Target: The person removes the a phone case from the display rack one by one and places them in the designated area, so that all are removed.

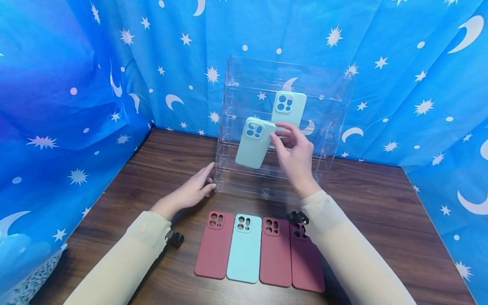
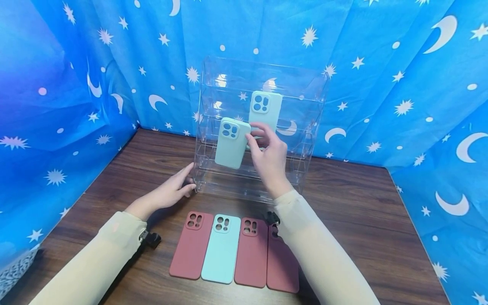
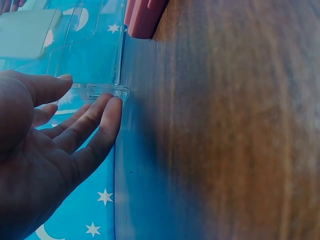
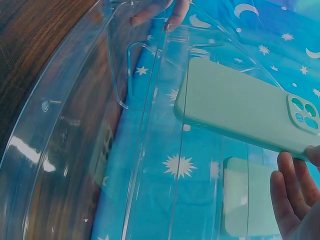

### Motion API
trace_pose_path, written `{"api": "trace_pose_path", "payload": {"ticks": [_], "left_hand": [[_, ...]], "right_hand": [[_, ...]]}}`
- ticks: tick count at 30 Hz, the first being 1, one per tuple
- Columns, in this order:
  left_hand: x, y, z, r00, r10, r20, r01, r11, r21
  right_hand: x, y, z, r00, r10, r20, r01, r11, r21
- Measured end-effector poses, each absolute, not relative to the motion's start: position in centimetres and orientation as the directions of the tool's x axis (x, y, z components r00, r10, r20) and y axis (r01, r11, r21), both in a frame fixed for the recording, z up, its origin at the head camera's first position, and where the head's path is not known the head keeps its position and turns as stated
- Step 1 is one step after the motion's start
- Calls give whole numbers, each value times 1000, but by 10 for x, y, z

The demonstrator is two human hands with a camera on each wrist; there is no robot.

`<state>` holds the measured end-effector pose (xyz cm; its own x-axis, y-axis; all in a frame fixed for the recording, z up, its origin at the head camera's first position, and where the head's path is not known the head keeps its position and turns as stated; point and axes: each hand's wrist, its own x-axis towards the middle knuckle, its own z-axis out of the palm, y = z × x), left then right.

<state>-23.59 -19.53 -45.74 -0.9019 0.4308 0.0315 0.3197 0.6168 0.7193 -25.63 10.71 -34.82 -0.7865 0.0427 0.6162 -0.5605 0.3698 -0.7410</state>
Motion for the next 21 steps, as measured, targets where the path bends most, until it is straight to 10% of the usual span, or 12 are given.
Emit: {"api": "trace_pose_path", "payload": {"ticks": [21], "left_hand": [[-235, -196, -457, -900, 435, 36, 328, 618, 715]], "right_hand": [[-231, 128, -341, -799, 108, 591, -524, 357, -773]]}}
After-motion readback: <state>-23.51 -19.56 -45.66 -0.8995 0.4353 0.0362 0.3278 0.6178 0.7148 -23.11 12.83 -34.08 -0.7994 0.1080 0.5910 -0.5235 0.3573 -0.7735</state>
